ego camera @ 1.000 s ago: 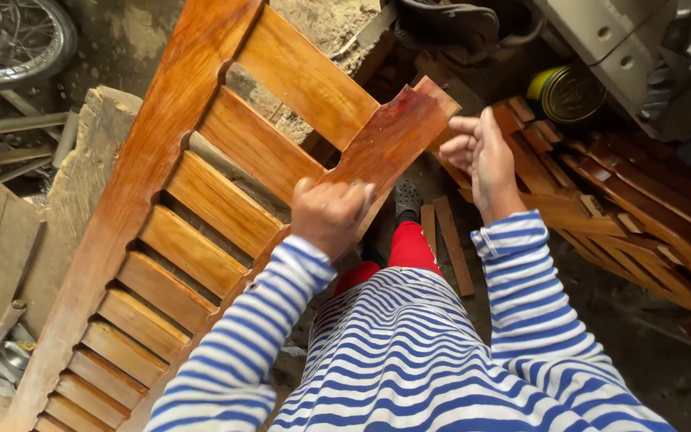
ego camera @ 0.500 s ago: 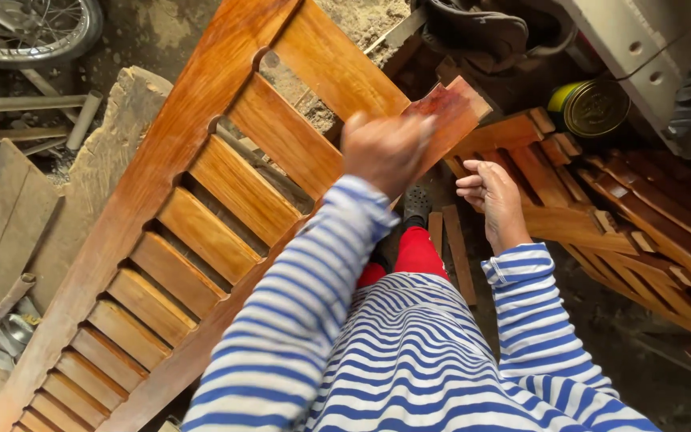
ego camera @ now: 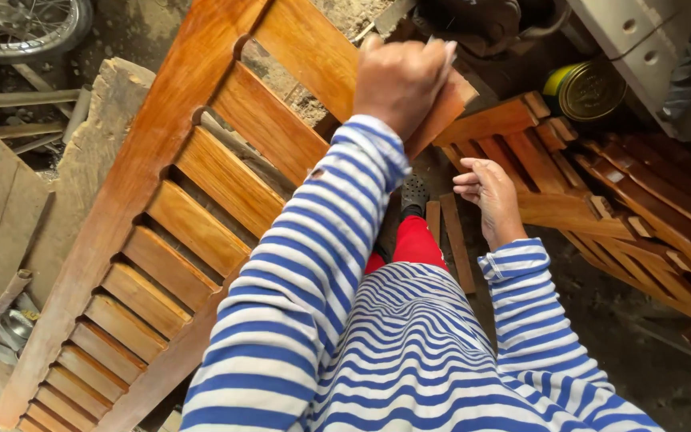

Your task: The person sands a wooden slatted bench using a sanding block. They hold the bench steady with one hand while moving the sanding block back and forth across the slats and frame.

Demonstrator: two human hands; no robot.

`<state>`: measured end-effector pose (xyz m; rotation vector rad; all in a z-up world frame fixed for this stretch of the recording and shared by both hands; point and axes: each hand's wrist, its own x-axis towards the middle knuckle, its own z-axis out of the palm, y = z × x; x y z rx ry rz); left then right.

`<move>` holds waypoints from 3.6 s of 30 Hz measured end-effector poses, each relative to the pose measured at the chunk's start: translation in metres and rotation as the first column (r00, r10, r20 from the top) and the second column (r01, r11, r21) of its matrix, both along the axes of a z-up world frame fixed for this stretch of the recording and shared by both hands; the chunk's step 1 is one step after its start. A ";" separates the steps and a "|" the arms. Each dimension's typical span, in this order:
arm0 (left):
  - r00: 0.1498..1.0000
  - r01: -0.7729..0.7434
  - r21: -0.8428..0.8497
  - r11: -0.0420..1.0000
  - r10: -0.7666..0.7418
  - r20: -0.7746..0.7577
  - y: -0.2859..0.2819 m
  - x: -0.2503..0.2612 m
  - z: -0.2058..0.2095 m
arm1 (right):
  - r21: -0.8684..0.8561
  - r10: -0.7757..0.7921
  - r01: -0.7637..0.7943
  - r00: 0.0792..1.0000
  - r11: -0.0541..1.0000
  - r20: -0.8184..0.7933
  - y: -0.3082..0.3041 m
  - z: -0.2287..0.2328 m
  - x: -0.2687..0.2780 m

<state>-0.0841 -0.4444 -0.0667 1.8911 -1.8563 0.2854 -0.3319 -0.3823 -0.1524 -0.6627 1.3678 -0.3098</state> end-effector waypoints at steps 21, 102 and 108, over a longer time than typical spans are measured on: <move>0.995 0.094 0.027 0.995 -0.095 0.029 0.042 -0.011 0.006 | 0.054 -0.166 0.172 0.982 0.984 -0.093 0.036 -0.018 -0.076; 0.981 -0.186 0.280 0.942 0.161 0.109 0.211 0.044 0.055 | -0.857 -0.020 -0.238 0.960 0.457 -0.278 -0.090 0.028 0.120; 0.914 -0.379 0.440 0.814 0.403 0.040 0.303 0.038 0.067 | -0.839 0.037 -0.279 0.954 0.467 -0.297 -0.088 0.031 0.110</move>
